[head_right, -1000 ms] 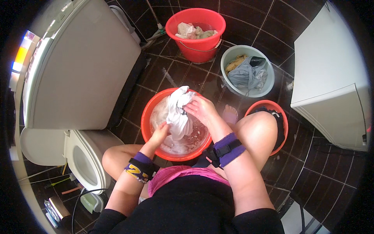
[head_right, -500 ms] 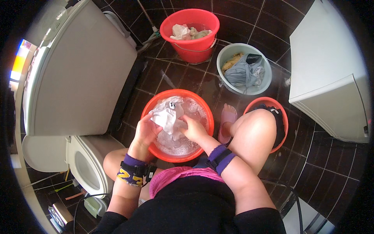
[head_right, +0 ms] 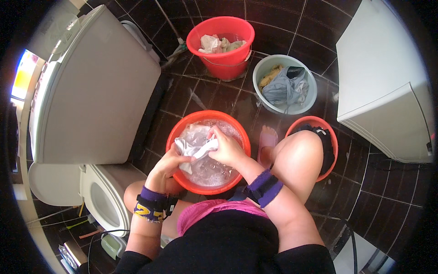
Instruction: The person washes several pieces of clothing by hand in a bucket of soapy water, scrubbing the fabric by hand and wringing it out. They move the items between buckets and pour water from a basin into the main wash bucket.
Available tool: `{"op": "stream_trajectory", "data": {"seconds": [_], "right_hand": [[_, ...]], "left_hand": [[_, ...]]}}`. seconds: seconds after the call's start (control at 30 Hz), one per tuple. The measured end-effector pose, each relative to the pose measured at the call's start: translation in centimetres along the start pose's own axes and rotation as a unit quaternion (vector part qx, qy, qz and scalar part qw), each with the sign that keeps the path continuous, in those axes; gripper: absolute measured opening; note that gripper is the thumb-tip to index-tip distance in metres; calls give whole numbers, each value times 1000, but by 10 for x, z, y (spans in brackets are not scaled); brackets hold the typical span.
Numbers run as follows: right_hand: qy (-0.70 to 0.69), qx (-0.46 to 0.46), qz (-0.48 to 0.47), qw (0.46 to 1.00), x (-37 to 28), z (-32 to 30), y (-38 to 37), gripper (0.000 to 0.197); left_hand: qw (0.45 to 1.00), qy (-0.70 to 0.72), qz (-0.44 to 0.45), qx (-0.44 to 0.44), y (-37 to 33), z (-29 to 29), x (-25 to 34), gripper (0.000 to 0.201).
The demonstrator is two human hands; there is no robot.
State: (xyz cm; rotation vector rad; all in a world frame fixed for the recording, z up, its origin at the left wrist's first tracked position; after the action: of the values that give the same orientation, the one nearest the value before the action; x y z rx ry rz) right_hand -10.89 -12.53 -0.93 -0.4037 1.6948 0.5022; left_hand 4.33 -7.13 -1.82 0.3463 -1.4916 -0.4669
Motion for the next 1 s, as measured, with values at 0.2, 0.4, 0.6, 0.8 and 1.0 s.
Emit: {"op": "stream_trajectory", "data": {"seconds": [0.2,0.4,0.6,0.8,1.0], "right_hand": [[231,131,-147,953,-32,-39,9,22],[51,174,127,975,68,-58,5,17],[-278,114,145,943,35,-23,14,25],[-297,-36,-15,954,-50,-20,19,15],[175,42,5,984,-13,-50,12,36]], "left_hand": [[966,-260,-12,0,16,-4,16,73],[868,-484,-33,108,23,-44,4,64],[770,-580,1,266,39,-58,33,57],[734,-606,18,307,44,-88,35,37],[851,-419,275,158,45,-56,67,24]]}}
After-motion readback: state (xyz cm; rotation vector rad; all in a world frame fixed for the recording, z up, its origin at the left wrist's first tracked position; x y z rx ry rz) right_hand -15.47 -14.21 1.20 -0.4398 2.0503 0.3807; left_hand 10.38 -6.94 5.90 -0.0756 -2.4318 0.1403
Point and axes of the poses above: each hand's wrist, its own y-axis away from the middle knuckle, its own z-axis out of the palm, x = y × z, the point moved 10 cm from there along -y, towards the middle knuckle, and after that the axes turned 7 degrees about -y, right-handed, at the moved point
